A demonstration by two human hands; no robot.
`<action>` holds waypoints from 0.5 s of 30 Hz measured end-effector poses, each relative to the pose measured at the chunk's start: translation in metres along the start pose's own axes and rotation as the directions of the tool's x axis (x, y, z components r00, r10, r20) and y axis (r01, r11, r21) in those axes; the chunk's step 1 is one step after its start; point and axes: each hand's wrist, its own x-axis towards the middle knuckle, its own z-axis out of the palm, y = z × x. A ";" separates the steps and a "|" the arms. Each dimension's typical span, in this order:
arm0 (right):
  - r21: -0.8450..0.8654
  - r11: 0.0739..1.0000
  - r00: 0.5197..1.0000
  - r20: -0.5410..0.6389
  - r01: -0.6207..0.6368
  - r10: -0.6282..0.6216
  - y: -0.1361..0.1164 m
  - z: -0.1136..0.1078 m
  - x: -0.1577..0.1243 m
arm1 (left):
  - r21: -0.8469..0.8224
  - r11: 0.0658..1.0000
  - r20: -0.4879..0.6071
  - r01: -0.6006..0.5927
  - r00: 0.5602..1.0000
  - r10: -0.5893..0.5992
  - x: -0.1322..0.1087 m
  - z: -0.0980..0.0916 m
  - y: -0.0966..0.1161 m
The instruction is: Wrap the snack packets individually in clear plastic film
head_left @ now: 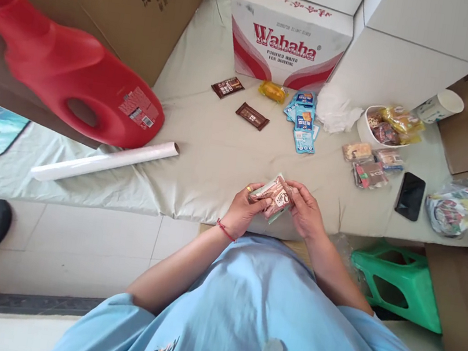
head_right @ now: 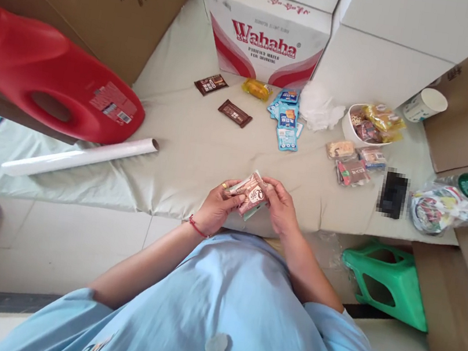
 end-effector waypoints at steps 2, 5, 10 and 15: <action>-0.052 0.998 0.999 0.034 0.033 -0.032 0.008 -0.003 -0.012 | 0.064 0.998 0.005 0.023 1.000 -0.023 -0.007 -0.001 -0.004; -0.131 0.989 0.997 0.045 0.070 -0.065 0.020 -0.008 -0.026 | 0.175 0.982 0.090 0.066 0.993 -0.083 -0.018 -0.005 -0.011; -0.155 0.983 0.986 -0.118 0.100 -0.119 0.025 -0.048 -0.028 | 0.264 0.960 0.081 -0.097 0.994 0.078 -0.036 -0.023 -0.016; -0.308 0.930 0.894 -0.332 0.199 -0.301 -0.013 -0.142 0.006 | 0.453 0.879 -0.101 -0.149 0.971 0.216 -0.049 -0.063 -0.004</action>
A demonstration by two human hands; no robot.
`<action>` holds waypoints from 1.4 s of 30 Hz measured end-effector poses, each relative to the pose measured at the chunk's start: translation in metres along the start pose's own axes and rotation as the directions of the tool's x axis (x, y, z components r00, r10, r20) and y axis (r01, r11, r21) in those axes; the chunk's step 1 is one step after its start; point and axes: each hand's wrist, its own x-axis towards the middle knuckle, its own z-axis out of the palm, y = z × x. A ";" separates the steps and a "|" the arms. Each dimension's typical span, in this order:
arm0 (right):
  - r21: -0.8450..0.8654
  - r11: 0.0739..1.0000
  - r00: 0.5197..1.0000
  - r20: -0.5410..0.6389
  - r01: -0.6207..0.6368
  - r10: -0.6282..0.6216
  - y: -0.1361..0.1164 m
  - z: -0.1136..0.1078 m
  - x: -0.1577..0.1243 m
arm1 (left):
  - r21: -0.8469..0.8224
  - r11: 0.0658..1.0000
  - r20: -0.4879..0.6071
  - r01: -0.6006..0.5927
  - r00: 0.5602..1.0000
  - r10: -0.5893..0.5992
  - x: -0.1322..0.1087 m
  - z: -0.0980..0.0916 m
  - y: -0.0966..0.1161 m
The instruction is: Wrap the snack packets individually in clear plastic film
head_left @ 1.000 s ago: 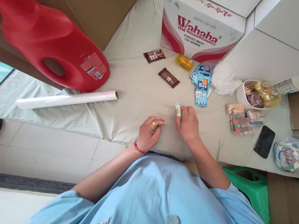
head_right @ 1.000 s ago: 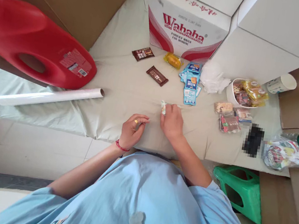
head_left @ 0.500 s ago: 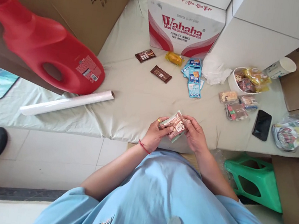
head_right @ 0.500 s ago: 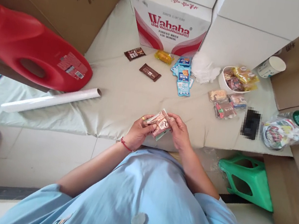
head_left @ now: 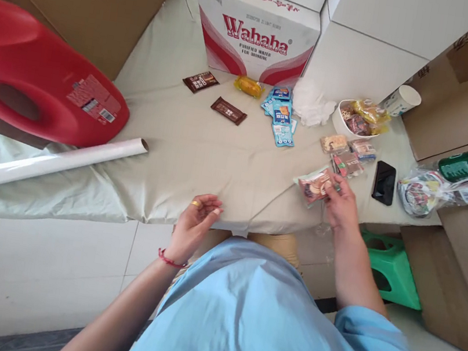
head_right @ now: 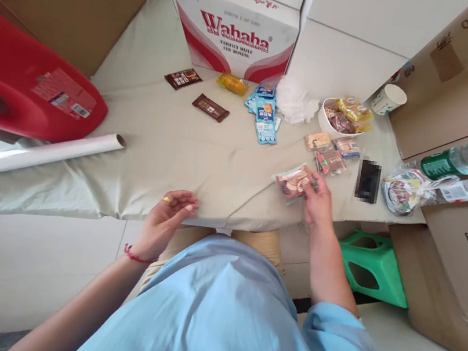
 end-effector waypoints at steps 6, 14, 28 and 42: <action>-0.427 0.885 0.982 0.066 0.188 -0.177 -0.019 -0.036 0.109 | 0.243 0.968 -0.156 -0.069 0.982 0.109 0.013 -0.025 0.002; -0.826 0.378 0.906 0.405 0.419 -0.120 -0.021 0.013 0.159 | 0.574 0.799 -0.167 -0.179 0.930 0.328 0.044 -0.031 0.001; -0.859 0.395 0.874 0.115 0.326 -0.471 -0.045 0.069 0.229 | 0.764 0.390 0.167 -0.514 0.742 0.650 0.049 -0.027 -0.021; -0.029 0.999 0.873 0.486 -0.014 0.027 -0.030 0.142 0.063 | -0.042 0.995 0.010 -0.085 0.996 0.086 0.079 0.021 0.030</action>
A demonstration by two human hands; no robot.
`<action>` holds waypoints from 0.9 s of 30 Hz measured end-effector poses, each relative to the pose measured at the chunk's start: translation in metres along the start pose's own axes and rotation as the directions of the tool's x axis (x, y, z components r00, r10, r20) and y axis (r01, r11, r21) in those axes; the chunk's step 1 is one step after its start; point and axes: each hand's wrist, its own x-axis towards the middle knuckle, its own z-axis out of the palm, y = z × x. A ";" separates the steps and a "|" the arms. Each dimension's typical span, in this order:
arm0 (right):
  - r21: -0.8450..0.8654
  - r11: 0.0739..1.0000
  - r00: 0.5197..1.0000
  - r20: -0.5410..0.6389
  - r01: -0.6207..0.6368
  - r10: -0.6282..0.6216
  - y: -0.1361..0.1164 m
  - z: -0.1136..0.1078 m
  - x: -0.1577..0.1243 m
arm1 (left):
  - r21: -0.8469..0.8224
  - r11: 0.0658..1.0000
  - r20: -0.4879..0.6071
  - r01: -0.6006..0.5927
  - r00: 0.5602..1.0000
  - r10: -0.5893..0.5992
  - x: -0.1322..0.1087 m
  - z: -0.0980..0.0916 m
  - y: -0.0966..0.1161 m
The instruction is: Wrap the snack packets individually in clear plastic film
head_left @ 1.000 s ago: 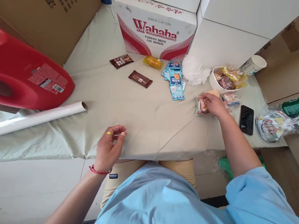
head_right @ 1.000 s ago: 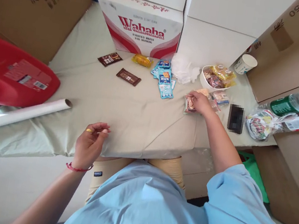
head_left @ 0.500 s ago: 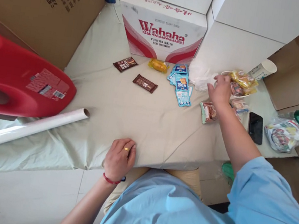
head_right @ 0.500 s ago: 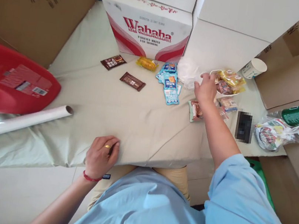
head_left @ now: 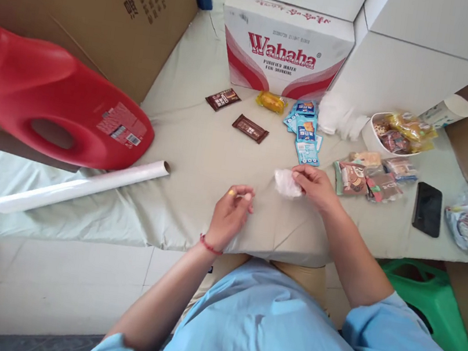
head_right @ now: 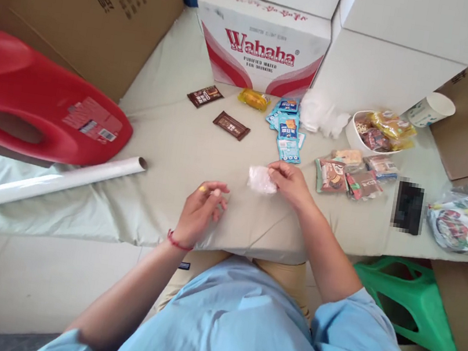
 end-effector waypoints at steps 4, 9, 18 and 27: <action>-0.020 0.997 0.997 0.019 0.073 -0.072 0.023 0.030 -0.008 | -0.116 0.982 0.128 0.151 0.982 -0.136 0.035 0.025 -0.006; -0.282 0.931 0.943 -0.169 0.232 -0.286 0.022 0.037 -0.019 | -0.094 0.993 0.077 0.066 0.995 -0.059 0.036 0.029 -0.021; -0.254 0.944 0.971 -0.052 0.212 -0.232 0.017 0.046 -0.034 | -0.109 0.994 0.044 -0.002 0.999 0.007 0.027 0.023 -0.030; 0.506 0.846 0.960 -0.110 -0.170 0.259 0.001 0.010 -0.054 | -0.196 0.979 0.014 -0.050 0.998 0.054 0.029 0.020 -0.036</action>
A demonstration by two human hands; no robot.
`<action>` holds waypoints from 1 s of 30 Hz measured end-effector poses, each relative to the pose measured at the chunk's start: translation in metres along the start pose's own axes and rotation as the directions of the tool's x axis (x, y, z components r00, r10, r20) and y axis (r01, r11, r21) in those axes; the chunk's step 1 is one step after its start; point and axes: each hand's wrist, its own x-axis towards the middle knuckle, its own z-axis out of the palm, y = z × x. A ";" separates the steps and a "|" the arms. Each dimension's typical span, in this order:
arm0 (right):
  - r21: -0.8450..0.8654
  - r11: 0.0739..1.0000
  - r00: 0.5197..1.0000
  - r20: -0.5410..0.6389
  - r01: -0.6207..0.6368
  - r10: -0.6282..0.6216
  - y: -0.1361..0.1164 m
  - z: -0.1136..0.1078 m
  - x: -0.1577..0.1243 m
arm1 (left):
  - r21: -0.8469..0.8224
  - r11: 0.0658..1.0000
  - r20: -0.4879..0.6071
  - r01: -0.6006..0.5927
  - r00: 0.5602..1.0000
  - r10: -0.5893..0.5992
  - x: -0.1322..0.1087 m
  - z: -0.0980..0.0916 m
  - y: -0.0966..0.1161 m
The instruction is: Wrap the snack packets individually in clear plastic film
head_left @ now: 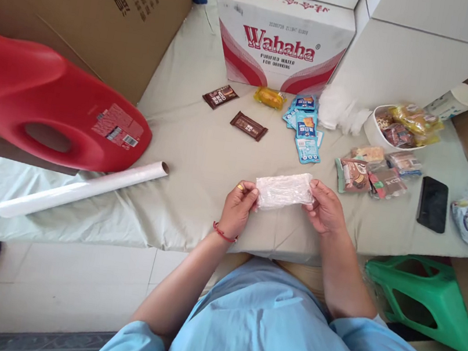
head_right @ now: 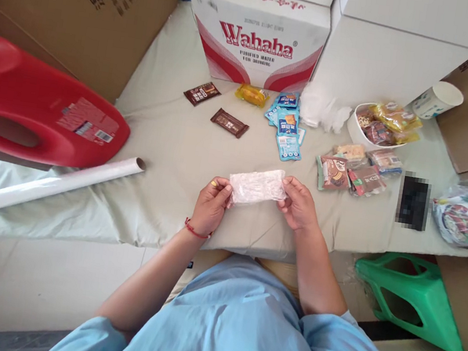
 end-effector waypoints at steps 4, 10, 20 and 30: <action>0.044 0.999 0.999 -0.021 -0.025 0.026 0.001 0.002 -0.004 | 0.194 0.939 -0.091 -0.283 0.948 0.305 -0.015 0.000 0.007; -0.005 0.999 0.999 0.011 -0.042 0.042 0.001 0.009 -0.003 | 0.553 0.719 0.190 -0.421 0.904 0.382 -0.032 0.013 0.024; -0.088 0.995 0.997 -0.058 0.044 -0.050 0.004 -0.002 0.003 | 0.147 0.985 -0.114 -0.087 0.988 0.104 -0.009 0.008 0.013; -0.534 0.781 0.945 0.141 0.323 -0.294 0.014 0.028 -0.027 | 0.024 0.981 -0.180 -0.190 0.965 0.192 -0.021 0.021 0.020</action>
